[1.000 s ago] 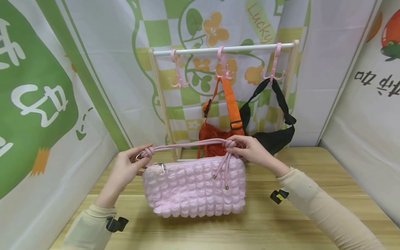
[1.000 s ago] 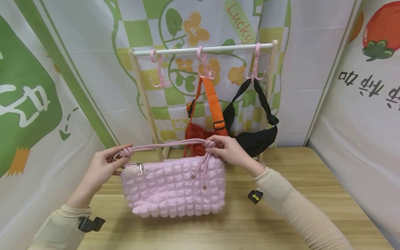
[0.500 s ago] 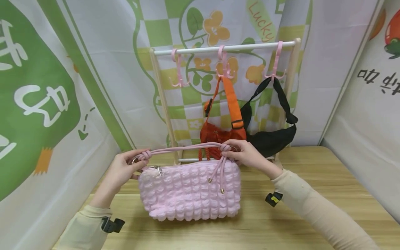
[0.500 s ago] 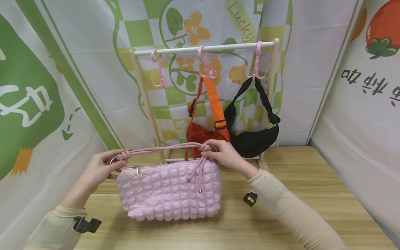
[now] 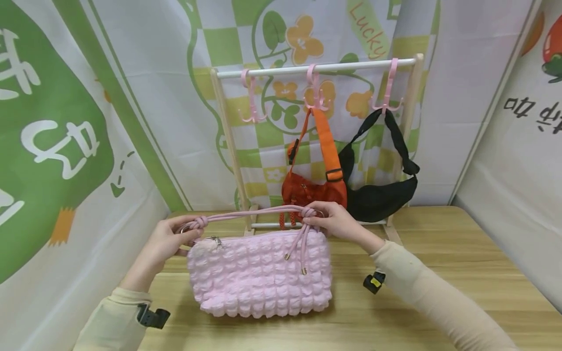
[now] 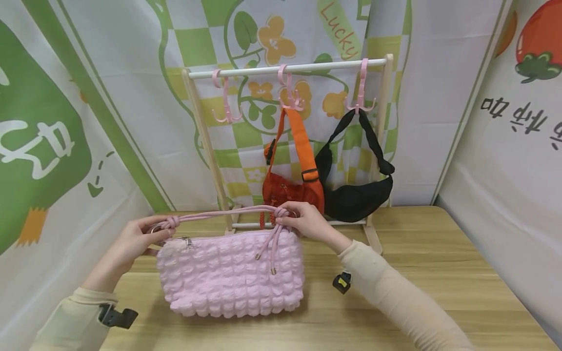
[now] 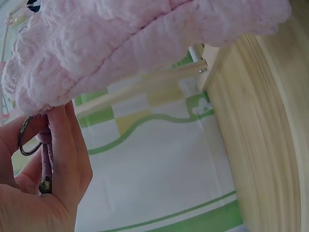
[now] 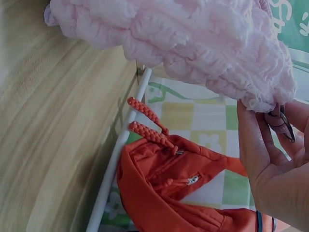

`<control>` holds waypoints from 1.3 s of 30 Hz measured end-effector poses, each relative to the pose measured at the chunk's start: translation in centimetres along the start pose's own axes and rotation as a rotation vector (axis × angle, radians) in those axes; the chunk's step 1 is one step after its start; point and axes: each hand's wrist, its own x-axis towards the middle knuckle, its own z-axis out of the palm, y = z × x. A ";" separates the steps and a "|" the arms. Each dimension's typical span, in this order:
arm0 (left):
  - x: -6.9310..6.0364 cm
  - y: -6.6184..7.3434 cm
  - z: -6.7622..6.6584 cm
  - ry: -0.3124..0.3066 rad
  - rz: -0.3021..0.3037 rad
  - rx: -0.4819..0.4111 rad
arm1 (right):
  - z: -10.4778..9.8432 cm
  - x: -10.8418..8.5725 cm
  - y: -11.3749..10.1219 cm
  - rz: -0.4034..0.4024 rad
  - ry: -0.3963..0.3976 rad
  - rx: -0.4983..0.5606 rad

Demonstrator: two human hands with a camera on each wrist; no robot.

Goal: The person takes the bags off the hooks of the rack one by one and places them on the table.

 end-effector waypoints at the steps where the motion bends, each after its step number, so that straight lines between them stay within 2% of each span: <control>1: 0.0 -0.1 -0.1 -0.003 -0.004 0.000 | 0.2 0.1 0.0 0.005 -0.003 0.008; 8: -0.1 -0.7 -1.0 -0.003 -0.036 0.005 | 1.6 1.0 0.4 -0.021 0.015 -0.013; 15: 0.2 -1.2 -1.9 -0.008 -0.077 0.006 | 2.9 1.3 0.7 0.094 -0.015 0.066; 21: 0.6 -1.8 -2.3 -0.012 -0.115 -0.006 | 3.6 1.9 1.1 0.109 -0.015 0.082; 30: 2.0 -2.8 -2.4 -0.037 -0.185 -0.015 | 4.1 2.6 1.8 0.179 -0.031 0.134; 39: 3.1 -3.8 -2.3 -0.077 -0.192 -0.007 | 4.6 3.1 2.6 0.229 -0.044 0.139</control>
